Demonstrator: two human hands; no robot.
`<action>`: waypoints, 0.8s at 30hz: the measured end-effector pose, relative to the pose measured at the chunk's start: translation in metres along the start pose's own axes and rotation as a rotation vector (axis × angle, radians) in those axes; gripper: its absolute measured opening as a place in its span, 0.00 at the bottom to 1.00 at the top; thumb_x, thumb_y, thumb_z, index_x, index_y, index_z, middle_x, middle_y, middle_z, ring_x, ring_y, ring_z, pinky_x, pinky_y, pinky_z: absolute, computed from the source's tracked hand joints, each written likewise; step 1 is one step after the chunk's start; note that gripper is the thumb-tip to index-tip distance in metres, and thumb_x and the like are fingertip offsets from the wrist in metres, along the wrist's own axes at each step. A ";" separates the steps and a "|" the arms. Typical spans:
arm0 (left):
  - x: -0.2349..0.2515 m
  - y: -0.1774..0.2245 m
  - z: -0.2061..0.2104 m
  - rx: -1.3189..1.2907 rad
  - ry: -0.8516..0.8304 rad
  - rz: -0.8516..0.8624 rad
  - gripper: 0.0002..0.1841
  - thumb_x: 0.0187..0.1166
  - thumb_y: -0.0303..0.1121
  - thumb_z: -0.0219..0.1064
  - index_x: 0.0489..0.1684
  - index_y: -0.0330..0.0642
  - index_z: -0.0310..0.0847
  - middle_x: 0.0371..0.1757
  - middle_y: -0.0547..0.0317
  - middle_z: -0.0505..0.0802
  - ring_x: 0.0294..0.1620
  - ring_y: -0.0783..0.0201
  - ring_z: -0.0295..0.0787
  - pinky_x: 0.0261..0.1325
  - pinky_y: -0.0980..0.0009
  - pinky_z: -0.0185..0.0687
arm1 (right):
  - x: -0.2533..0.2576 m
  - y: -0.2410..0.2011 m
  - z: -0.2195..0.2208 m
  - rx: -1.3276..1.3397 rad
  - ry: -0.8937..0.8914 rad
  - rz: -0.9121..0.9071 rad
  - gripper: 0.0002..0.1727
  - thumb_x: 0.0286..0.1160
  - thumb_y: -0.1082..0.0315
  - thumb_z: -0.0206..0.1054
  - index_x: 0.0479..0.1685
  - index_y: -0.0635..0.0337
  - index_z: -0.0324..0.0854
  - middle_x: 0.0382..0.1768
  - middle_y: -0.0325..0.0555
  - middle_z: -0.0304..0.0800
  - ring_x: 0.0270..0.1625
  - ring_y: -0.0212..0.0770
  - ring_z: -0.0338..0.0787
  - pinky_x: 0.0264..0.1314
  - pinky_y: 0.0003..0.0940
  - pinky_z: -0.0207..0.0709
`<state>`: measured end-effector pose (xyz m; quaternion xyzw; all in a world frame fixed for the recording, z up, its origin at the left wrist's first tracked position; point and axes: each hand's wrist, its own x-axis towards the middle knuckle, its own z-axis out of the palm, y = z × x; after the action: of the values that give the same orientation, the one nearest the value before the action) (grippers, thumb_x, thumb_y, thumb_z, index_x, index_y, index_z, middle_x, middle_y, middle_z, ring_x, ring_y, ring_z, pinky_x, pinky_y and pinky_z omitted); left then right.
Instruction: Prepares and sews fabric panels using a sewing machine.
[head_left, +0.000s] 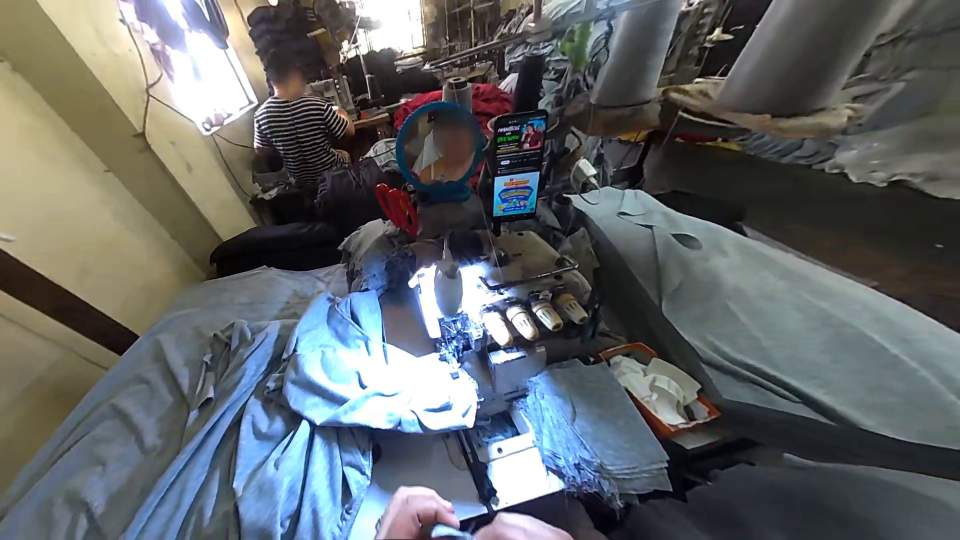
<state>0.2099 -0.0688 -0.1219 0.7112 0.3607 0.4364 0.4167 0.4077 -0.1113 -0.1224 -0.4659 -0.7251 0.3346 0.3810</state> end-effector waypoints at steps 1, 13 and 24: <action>0.016 0.005 -0.004 0.065 0.017 0.061 0.07 0.82 0.22 0.62 0.43 0.30 0.87 0.48 0.48 0.91 0.57 0.66 0.87 0.65 0.69 0.82 | 0.009 -0.003 -0.002 0.032 0.051 0.009 0.11 0.83 0.73 0.62 0.50 0.70 0.88 0.42 0.58 0.93 0.47 0.50 0.94 0.55 0.49 0.86; 0.140 -0.021 0.014 0.748 0.081 -0.108 0.13 0.71 0.50 0.67 0.33 0.54 0.92 0.49 0.64 0.92 0.62 0.57 0.86 0.62 0.42 0.74 | 0.063 0.036 0.004 0.151 0.492 0.330 0.12 0.77 0.72 0.65 0.55 0.67 0.76 0.24 0.45 0.85 0.23 0.37 0.85 0.29 0.38 0.84; 0.172 -0.023 0.015 0.837 0.111 -0.268 0.12 0.74 0.39 0.66 0.43 0.43 0.91 0.58 0.53 0.90 0.66 0.50 0.83 0.65 0.43 0.72 | 0.082 0.031 -0.007 -0.141 0.400 0.320 0.17 0.81 0.67 0.61 0.62 0.50 0.90 0.38 0.40 0.97 0.33 0.37 0.96 0.40 0.42 0.91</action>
<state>0.2816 0.0873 -0.0920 0.7412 0.6172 0.2323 0.1254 0.4044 -0.0233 -0.1253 -0.6568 -0.5740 0.2405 0.4257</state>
